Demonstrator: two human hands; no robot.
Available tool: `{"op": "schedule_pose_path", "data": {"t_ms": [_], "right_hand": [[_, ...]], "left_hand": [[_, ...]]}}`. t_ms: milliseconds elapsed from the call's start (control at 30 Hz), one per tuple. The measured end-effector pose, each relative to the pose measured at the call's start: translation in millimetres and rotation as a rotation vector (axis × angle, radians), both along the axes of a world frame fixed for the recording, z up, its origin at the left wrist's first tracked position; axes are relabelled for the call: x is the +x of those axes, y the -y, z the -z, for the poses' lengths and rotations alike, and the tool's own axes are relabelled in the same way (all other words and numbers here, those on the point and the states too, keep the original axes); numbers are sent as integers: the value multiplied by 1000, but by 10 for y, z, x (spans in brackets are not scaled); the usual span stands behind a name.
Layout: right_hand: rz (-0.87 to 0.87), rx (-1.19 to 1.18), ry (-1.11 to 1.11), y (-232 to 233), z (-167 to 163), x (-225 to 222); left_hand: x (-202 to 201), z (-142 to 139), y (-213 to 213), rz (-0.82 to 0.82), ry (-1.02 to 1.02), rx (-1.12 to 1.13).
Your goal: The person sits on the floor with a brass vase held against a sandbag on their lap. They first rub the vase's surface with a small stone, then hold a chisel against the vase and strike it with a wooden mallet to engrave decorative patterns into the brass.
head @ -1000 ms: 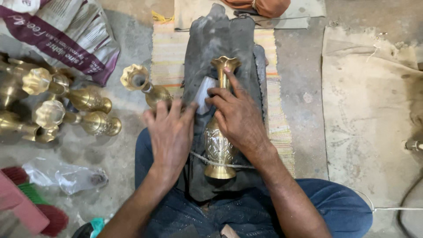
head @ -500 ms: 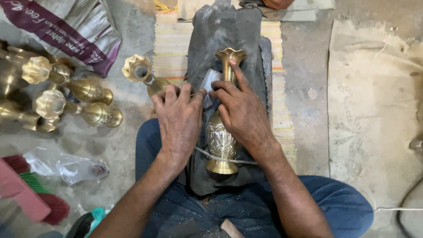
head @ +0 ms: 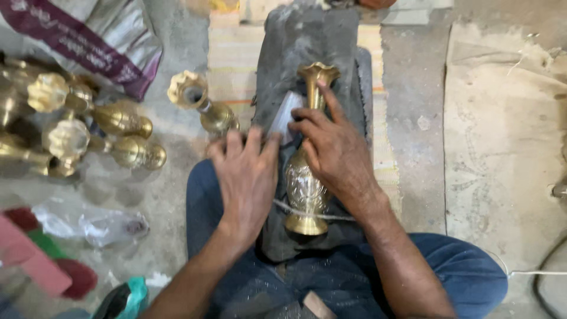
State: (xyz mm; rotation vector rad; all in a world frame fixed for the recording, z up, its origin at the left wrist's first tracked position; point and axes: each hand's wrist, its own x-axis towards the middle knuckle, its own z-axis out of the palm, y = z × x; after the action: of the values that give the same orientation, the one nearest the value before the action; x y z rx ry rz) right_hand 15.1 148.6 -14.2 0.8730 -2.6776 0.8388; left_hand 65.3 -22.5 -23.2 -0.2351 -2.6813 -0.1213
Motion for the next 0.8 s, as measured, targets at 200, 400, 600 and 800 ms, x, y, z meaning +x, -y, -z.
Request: {"op": "schedule_pose_path", "data": {"t_ms": [200,400,600,800], "right_hand": [[11,-11,37,22,-44,-4],[12,-2,43,57,-62,0],[7,-14,24,69,-65,8],[7,-14,22,59,-22,-11]], "left_hand": [[-31,-48,-1,-17,9,-6],[-41,-50,2,-15,34,-61],[-29,-38,31,-19,-29,7],[-45,-132,6,4,28,-31]]}}
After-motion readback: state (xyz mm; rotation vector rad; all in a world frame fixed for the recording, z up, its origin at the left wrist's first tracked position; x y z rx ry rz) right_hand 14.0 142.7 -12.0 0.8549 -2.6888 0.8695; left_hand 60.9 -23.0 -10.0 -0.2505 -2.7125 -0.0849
